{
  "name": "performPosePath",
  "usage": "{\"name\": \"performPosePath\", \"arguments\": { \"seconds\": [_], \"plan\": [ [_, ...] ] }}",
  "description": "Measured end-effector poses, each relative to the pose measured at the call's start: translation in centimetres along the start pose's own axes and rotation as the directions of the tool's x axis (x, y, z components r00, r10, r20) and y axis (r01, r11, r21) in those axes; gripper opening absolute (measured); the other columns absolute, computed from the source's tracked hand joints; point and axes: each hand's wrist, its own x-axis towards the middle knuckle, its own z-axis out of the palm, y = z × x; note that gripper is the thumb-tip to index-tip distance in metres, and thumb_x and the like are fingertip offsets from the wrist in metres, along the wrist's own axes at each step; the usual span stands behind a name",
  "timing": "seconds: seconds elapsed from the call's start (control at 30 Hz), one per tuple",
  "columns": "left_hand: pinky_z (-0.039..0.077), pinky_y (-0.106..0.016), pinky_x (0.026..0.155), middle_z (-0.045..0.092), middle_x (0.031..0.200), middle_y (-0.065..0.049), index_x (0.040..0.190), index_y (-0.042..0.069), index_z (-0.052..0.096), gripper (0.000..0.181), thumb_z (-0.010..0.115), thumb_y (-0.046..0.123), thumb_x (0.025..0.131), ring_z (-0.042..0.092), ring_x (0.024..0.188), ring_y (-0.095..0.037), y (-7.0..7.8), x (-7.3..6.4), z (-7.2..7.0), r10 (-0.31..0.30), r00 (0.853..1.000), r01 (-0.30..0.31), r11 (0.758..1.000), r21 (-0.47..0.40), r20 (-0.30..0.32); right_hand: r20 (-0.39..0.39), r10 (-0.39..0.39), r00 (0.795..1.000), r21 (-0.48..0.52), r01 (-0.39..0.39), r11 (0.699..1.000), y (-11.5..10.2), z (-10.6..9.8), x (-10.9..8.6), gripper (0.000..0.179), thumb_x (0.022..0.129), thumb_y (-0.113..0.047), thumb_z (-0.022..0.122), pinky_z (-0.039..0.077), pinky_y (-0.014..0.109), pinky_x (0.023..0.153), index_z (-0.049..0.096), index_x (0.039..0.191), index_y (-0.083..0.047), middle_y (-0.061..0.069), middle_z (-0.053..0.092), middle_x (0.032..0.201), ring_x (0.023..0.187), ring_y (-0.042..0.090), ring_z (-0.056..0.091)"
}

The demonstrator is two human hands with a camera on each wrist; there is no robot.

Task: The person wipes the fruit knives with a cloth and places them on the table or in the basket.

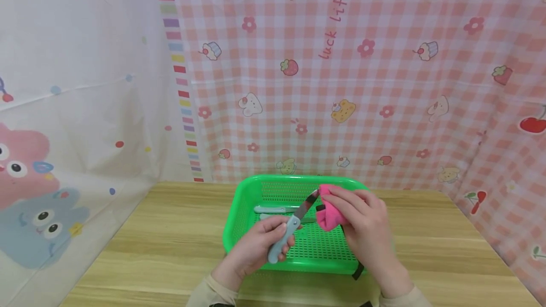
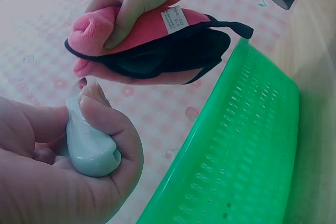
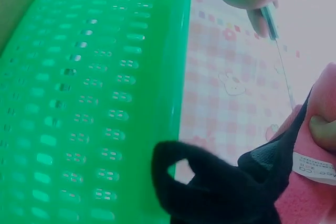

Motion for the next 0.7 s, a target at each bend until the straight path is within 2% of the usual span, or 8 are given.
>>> {"name": "performPosePath", "arguments": {
  "seconds": [0.2, 0.37, 0.53, 0.7],
  "plan": [
    [0.048, -0.022, 0.063, 0.062, 0.089, -0.002, 0.131, -0.013, 0.047, 0.040, 0.044, 0.019, 0.107, 0.054, 0.071, -0.008, -0.23, -0.09, -0.26, 0.018, 1.000, -0.018, 1.000, -0.019, -0.016, 0.015, 0.046, 0.999, 0.002, -0.046, 0.999, 0.05, -0.63, -0.35, 0.049, 0.069, 0.013, 0.070, 0.041, 0.047, 0.065, 0.076, 0.111, -0.013, 0.003, 0.071, 0.116, 0.088, 0.029, 0.059],
    [0.050, -0.022, 0.066, 0.064, 0.093, -0.003, 0.132, -0.013, 0.047, 0.040, 0.050, 0.016, 0.105, 0.057, 0.074, -0.009, -0.15, -0.16, -0.42, 0.045, 0.996, -0.046, 0.999, -0.001, -0.072, 0.019, 0.058, 0.998, 0.017, -0.058, 0.998, 0.06, -0.79, -0.59, 0.047, 0.072, 0.010, 0.068, 0.039, 0.045, 0.066, 0.075, 0.112, -0.013, 0.003, 0.070, 0.118, 0.089, 0.029, 0.058],
    [0.051, -0.023, 0.068, 0.066, 0.093, -0.004, 0.131, -0.013, 0.050, 0.038, 0.055, 0.012, 0.102, 0.059, 0.075, -0.011, -0.03, -0.14, -0.52, 0.106, 0.986, -0.097, 0.992, 0.075, -0.131, 0.029, 0.071, 0.997, 0.023, -0.071, 0.997, -0.02, -0.89, -0.83, 0.047, 0.072, 0.009, 0.068, 0.039, 0.044, 0.068, 0.075, 0.113, -0.013, 0.003, 0.070, 0.118, 0.090, 0.029, 0.058],
    [0.049, -0.024, 0.068, 0.068, 0.093, -0.003, 0.128, -0.010, 0.055, 0.035, 0.060, 0.010, 0.099, 0.061, 0.077, -0.012, 0.15, -0.23, -0.47, 0.184, 0.964, -0.150, 0.973, 0.178, -0.193, 0.011, 0.064, 0.998, 0.032, -0.064, 0.997, 0.03, -0.85, -0.93, 0.047, 0.071, 0.010, 0.069, 0.040, 0.045, 0.068, 0.075, 0.112, -0.011, 0.005, 0.071, 0.116, 0.089, 0.030, 0.058]
  ]
}}
